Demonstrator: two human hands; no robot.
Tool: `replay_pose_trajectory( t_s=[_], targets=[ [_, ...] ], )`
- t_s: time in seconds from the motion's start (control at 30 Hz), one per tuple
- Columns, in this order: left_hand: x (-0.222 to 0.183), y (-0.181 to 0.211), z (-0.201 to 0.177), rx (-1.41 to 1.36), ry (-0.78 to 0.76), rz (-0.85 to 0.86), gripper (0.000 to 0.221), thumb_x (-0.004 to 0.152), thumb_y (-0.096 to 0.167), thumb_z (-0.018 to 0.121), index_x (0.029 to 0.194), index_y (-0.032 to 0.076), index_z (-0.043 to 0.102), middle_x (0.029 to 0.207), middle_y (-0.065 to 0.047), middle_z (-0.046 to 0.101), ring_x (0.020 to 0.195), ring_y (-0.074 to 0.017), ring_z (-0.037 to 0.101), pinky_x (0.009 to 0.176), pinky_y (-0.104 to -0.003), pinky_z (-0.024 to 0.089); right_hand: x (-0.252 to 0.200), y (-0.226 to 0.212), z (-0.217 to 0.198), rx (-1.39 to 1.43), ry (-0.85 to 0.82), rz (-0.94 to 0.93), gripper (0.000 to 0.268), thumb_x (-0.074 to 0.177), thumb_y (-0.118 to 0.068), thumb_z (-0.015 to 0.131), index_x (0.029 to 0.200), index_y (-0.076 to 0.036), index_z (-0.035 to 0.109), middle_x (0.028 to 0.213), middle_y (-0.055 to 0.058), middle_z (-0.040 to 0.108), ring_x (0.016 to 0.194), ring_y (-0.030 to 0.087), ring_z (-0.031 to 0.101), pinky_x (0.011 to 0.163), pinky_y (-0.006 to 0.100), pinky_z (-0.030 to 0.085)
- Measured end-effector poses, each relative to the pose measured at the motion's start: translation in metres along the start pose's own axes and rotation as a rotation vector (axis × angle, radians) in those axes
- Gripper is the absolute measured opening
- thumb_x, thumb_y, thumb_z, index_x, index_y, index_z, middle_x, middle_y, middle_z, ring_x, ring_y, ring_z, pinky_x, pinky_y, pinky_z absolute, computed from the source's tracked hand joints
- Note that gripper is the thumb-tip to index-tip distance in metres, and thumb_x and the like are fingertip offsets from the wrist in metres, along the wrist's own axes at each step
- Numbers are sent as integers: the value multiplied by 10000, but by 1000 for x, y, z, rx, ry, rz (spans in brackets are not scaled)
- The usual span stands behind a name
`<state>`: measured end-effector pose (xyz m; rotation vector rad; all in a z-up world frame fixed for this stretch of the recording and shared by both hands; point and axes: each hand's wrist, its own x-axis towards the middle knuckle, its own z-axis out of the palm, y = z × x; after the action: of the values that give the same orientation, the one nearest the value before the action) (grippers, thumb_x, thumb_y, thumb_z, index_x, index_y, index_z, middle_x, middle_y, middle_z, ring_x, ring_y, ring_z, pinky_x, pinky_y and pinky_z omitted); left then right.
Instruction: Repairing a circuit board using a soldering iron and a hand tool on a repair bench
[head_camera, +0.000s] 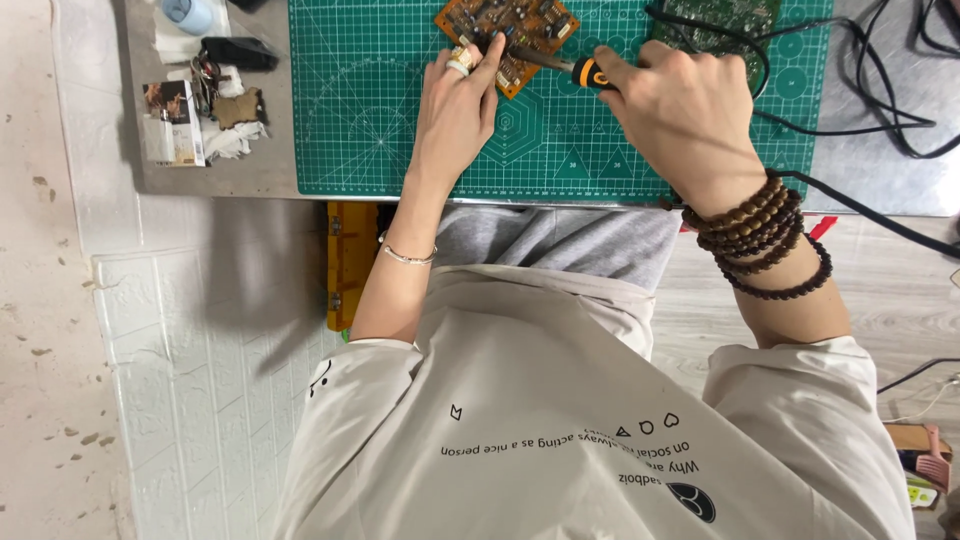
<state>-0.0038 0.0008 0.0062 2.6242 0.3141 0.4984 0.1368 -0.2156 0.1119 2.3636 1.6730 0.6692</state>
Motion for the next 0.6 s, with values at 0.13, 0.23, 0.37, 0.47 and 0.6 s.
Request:
replay_pose_trajectory(
  t_s=[0.13,0.23,0.37,0.47,0.6],
  targets=[
    [-1,-1,3,-1,-34,-41,493,991,5,578,1455,82,430,1074,-101,648,1115,-389,543,1032,-668,386,-7,0,13,-23,20,24,411,947,-614,719,1298,-401,701,783,-170,606,468,79,569,394,241,420],
    [0,-4,3,26,-15,14,476,993,-11,575,1445,45,435,1113,-108,624,1057,-366,533,944,-556,458,-10,-1,14,-9,18,26,427,956,-618,717,1317,-391,703,792,-164,610,471,76,574,372,233,418],
    [2,-3,0,30,-7,40,457,995,-28,564,1432,17,438,1127,-131,612,1041,-302,526,948,-517,450,-12,-3,15,-39,43,36,433,950,-629,725,1317,-399,703,803,-174,609,496,66,574,395,228,399],
    [2,-3,0,35,2,56,448,994,-20,572,1423,19,447,1141,-133,648,1015,-284,548,877,-425,452,-13,-4,15,-33,38,34,399,979,-601,722,1312,-383,696,769,-168,589,483,62,556,389,225,394],
    [3,-7,4,48,8,43,437,1001,-1,569,1421,43,456,1143,-109,664,1003,-249,588,868,-403,446,-12,-5,13,-27,35,34,406,973,-598,724,1313,-377,698,780,-169,614,500,67,588,397,229,419]
  ],
)
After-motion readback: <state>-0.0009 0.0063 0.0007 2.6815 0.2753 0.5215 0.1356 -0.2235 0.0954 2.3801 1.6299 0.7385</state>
